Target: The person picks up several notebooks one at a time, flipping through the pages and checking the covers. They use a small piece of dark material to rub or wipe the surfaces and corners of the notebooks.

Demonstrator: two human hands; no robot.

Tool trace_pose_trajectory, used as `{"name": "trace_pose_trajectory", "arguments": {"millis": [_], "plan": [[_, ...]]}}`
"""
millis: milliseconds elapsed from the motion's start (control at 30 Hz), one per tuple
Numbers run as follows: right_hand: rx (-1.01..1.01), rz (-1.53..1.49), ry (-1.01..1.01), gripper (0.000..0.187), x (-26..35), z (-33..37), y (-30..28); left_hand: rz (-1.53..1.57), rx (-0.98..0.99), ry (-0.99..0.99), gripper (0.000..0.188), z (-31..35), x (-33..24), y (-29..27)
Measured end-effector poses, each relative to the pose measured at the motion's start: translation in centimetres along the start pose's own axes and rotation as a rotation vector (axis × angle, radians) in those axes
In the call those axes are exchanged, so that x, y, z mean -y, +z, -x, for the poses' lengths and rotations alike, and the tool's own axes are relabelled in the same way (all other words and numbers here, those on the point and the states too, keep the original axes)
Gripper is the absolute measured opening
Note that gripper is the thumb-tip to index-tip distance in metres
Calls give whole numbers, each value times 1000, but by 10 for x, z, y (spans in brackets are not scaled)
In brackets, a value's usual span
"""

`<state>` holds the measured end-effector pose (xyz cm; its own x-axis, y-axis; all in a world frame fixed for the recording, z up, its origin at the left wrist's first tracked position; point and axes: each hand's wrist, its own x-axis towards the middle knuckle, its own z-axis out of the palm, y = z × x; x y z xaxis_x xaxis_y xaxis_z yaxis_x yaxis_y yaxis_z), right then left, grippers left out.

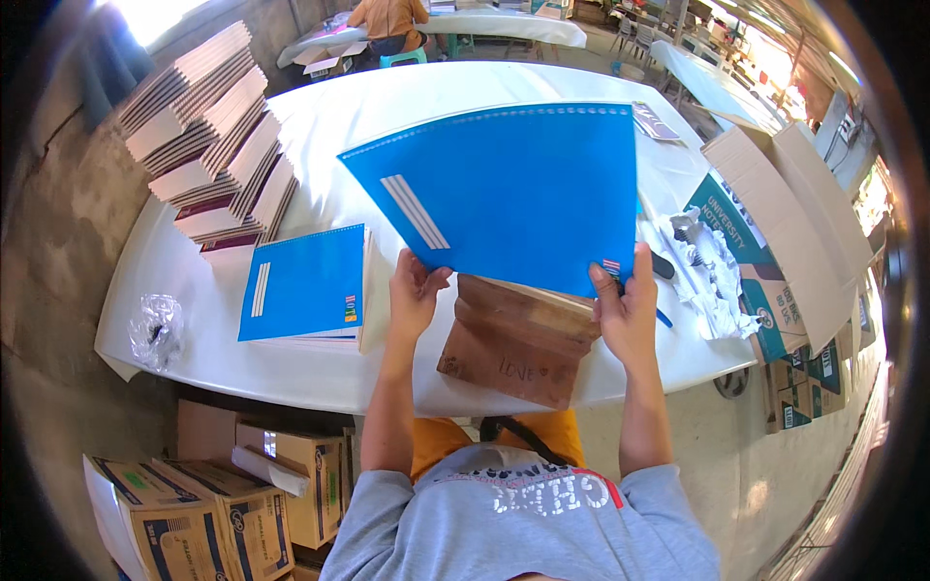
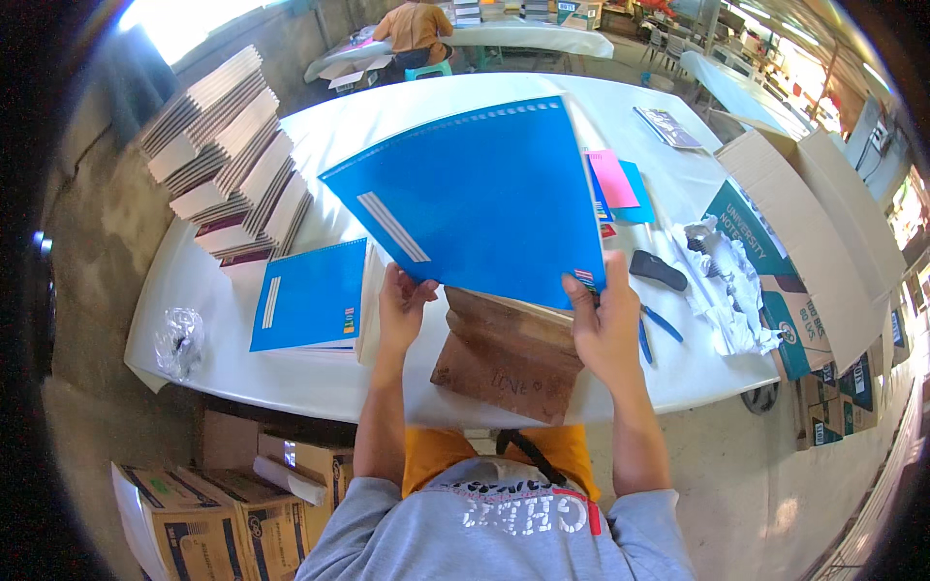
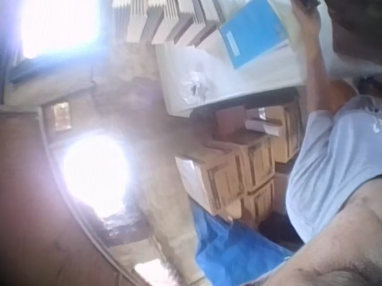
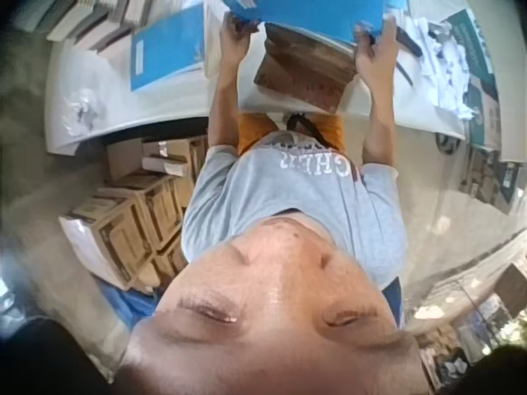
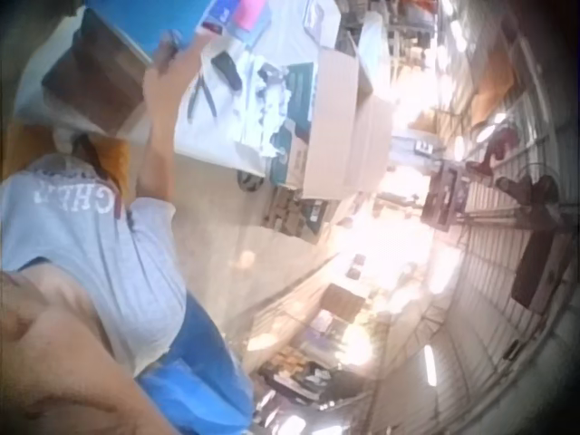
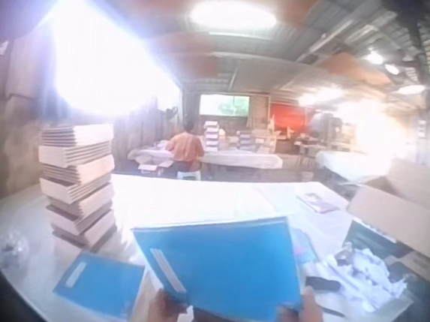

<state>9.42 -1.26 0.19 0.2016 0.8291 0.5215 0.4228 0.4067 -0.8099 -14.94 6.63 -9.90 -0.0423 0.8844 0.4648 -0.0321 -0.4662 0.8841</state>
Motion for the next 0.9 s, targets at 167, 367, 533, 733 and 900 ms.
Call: {"name": "trace_pose_trajectory", "arguments": {"millis": [167,367,533,733,900], "plan": [[89,68,-88,18,9,-9,4,66,-41,3,25,2,11,6],[131,113,-161,20,13,-15,10,70,-61,-30,26,13,23,6],[305,222,57,33,-31,8,-22,-293,-88,-29,25,35,42,2],[110,-440,236,61,-77,55,-18,-598,25,-83,24,46,55,-3],[283,-714,249,63,-93,31,-62,-499,71,-183,25,54,54,-13]]}}
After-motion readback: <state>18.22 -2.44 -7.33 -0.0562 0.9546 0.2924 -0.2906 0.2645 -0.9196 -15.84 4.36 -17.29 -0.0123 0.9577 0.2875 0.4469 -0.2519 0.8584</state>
